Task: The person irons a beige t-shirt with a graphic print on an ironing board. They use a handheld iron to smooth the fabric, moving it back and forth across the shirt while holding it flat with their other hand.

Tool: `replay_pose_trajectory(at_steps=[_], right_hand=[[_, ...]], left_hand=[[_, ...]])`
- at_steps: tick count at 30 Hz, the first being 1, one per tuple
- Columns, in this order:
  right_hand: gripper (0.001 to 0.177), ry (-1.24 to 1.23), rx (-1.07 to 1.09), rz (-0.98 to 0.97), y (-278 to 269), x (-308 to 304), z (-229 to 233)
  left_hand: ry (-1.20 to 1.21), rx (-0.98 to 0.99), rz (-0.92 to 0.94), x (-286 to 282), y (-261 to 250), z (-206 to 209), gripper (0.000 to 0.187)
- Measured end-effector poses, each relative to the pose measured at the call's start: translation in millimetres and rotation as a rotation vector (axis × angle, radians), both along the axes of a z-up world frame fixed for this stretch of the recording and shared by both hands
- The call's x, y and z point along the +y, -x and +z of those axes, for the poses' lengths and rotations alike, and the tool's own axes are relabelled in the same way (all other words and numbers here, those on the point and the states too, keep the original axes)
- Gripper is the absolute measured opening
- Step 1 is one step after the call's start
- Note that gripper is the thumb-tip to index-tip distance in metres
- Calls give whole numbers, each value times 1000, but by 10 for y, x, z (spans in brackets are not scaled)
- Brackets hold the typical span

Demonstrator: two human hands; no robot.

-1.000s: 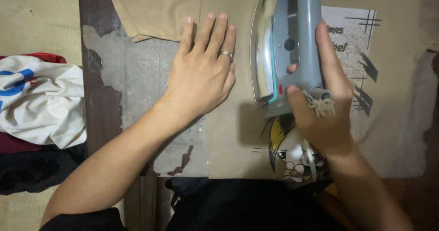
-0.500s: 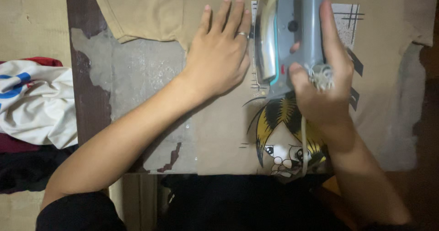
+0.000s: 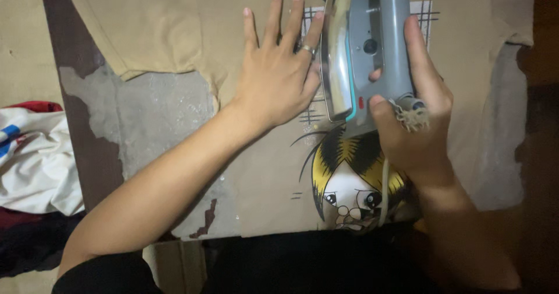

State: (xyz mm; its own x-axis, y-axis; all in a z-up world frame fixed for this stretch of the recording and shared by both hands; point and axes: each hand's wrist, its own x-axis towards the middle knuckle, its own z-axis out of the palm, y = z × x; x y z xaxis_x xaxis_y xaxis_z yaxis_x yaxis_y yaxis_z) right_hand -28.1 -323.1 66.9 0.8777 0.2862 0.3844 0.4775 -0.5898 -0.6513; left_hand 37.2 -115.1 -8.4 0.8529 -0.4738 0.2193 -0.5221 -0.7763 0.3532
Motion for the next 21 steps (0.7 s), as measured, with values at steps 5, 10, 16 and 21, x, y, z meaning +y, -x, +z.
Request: replay_pose_trajectory(at_steps=[5,10,16,21], right_hand=[[69,-62,98,-73,-76,-106,-49],[69,-52,57,-36,-43,-174,-39],[70,-17,-34,-23,-70,-249,-55],[67,-70,50,-67,-103,-304,-59]], left_hand=[[-15,25,-17,-4,-5,32,77],[-27,42,-27,7,-5,84,77],[-38,69,-40,-16,-24,108,80],[-41,65,-48,-18,-12,151,80]])
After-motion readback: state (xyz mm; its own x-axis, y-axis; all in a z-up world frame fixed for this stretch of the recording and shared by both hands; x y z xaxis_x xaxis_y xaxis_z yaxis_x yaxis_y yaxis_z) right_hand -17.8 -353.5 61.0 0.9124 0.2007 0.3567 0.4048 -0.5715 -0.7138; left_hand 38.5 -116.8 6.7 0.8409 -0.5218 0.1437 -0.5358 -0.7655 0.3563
